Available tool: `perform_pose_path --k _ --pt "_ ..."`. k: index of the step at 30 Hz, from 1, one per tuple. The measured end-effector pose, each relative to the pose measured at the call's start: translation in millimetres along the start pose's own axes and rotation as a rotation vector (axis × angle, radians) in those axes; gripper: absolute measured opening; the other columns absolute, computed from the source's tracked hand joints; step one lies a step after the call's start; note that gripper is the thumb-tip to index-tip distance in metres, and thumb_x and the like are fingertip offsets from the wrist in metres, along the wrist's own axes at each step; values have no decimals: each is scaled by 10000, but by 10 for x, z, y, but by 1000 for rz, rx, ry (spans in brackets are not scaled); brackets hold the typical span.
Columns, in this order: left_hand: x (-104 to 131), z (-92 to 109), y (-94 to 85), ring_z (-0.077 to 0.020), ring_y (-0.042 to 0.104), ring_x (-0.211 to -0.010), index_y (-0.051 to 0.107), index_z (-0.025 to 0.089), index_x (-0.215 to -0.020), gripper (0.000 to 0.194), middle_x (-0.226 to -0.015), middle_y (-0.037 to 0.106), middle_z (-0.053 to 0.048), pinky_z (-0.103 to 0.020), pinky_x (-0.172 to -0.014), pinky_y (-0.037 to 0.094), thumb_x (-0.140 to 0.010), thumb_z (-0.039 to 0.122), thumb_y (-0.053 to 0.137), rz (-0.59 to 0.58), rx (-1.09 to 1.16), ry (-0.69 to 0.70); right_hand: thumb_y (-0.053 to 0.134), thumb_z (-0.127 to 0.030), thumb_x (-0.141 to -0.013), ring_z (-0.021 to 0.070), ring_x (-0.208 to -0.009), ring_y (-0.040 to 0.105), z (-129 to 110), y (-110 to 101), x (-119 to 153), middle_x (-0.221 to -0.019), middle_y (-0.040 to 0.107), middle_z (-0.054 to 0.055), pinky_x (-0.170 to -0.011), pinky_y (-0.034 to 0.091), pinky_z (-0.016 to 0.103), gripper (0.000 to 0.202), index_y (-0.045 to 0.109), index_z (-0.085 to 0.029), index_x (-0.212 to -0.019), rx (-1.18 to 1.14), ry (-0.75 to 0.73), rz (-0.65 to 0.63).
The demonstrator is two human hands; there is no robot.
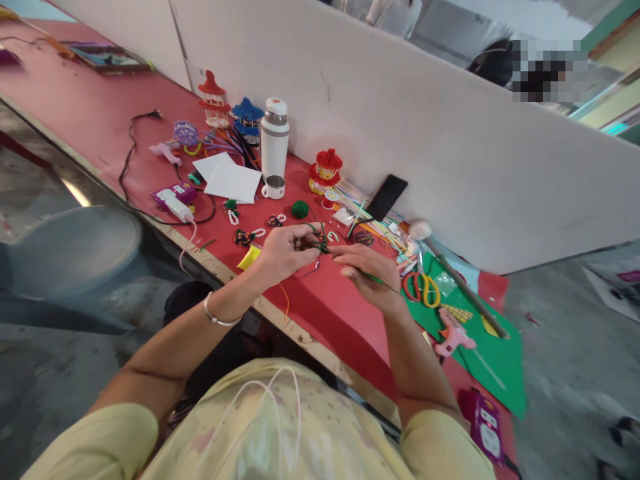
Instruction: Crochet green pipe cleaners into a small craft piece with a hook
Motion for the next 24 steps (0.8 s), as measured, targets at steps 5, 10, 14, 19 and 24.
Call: perform_pose_path --k 5,10,14,19,24 --pt "11 -12 42 -97 503 -609 788 126 -1154 518 -732 648 20 -235 -556 387 -653 256 794 2 20 1 680 -349 -1016 216 -1081 814 -26 86 55 -1237 837 115 -945 649 405 190 762 -271 -1169 136 -95 31" --pt "14 36 31 -83 403 -543 799 152 -1032 369 -646 575 46 -237 -507 336 -696 303 828 48 -20 43 671 -352 -1020 227 -1077 813 -10 126 116 -1253 829 117 -937 652 431 226 738 -294 -1228 188 -115 102" --pt "31 70 0 -113 517 -581 732 177 -768 128 -665 635 8 -243 -541 409 -729 279 800 168 -106 129 713 -243 -988 238 -1104 795 -13 202 152 -1261 822 122 -933 649 430 309 717 -302 -1291 297 -158 142" --pt "90 13 0 -172 701 -780 716 191 -741 112 -907 783 -58 -265 -659 526 -812 262 764 306 -144 218 687 -209 -994 262 -1159 772 44 360 179 -1322 793 122 -980 639 468 403 674 -327 -1379 468 -136 197" --pt "98 -47 63 -149 685 -741 730 187 -786 163 -853 766 -39 -259 -655 554 -848 323 795 338 66 194 725 -203 -968 276 -1192 737 126 475 178 -1310 773 98 -1032 611 478 520 634 -399 -1441 484 -134 301"
Point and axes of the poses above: each hand's wrist, its own x-axis away from the middle knuckle, its own y-axis out of the palm, z = x × y, the point moved 6 cm from there along -x, towards the middle knuckle
